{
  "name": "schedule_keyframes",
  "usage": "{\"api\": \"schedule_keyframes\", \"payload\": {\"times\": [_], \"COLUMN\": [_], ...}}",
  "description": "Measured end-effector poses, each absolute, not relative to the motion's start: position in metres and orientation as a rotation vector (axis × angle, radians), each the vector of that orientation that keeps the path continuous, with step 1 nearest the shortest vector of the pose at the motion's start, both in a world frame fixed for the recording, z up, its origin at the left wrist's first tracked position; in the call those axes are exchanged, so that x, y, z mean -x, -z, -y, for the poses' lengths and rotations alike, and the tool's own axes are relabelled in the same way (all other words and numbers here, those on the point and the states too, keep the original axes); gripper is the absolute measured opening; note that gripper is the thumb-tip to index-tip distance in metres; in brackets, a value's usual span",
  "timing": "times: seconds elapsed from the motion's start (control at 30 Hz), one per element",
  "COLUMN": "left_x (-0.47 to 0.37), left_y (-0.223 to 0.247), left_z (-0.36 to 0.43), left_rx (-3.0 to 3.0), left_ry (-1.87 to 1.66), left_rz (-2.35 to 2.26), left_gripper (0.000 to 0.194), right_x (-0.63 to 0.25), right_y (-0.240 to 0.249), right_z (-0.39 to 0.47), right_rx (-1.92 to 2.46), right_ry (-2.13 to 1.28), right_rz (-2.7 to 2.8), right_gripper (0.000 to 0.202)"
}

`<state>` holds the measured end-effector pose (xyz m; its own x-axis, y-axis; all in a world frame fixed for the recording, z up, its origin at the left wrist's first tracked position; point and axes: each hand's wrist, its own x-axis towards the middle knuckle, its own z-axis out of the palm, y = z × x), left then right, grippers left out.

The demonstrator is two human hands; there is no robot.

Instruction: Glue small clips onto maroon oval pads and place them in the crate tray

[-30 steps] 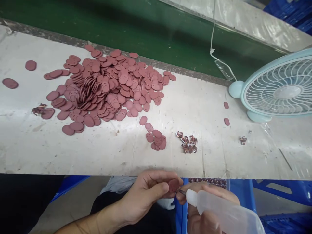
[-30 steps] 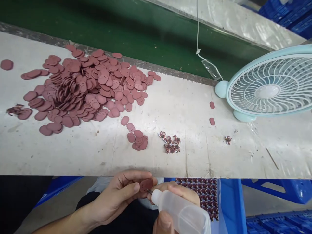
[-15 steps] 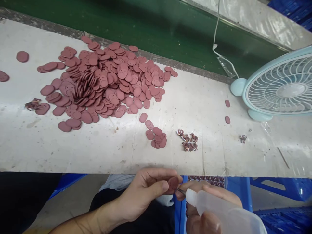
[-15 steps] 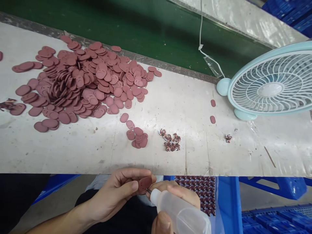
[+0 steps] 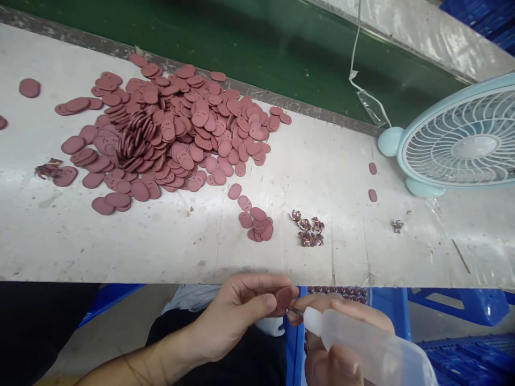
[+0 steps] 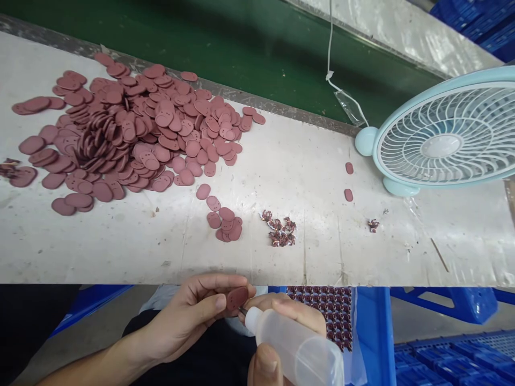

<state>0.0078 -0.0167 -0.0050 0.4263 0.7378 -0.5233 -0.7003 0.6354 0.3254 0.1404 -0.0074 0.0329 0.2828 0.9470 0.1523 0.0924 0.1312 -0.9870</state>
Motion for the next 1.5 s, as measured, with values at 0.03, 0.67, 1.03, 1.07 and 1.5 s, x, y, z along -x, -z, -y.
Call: {"api": "schedule_keyframes", "payload": {"times": [0.03,0.67,1.03,1.07,1.5], "left_x": [-0.007,0.0,0.017,0.019,0.023], "left_y": [0.004,0.001,0.002,0.003,0.004], "left_z": [0.016,0.016,0.017,0.017,0.018], "left_rx": [-0.055,-0.034,0.012,0.019,0.005], "left_ry": [-0.887,-0.914,-0.968,-0.971,-0.984], "left_rz": [-0.691,-0.63,-0.736,-0.753,-0.794], "left_gripper": [0.031,0.027,0.027,0.027,0.029], "right_x": [-0.144,-0.209,-0.286,-0.281,-0.212], "right_y": [-0.033,-0.027,0.009,0.004,0.0], "right_z": [0.008,-0.029,-0.081,-0.075,-0.066], "right_rx": [1.257,0.856,-0.142,-0.05,1.536], "right_ry": [-0.882,-1.512,-1.806,-1.804,-0.79], "right_rz": [1.12,0.361,-0.637,-0.477,2.101], "right_gripper": [0.024,0.025,0.046,0.044,0.032]}}
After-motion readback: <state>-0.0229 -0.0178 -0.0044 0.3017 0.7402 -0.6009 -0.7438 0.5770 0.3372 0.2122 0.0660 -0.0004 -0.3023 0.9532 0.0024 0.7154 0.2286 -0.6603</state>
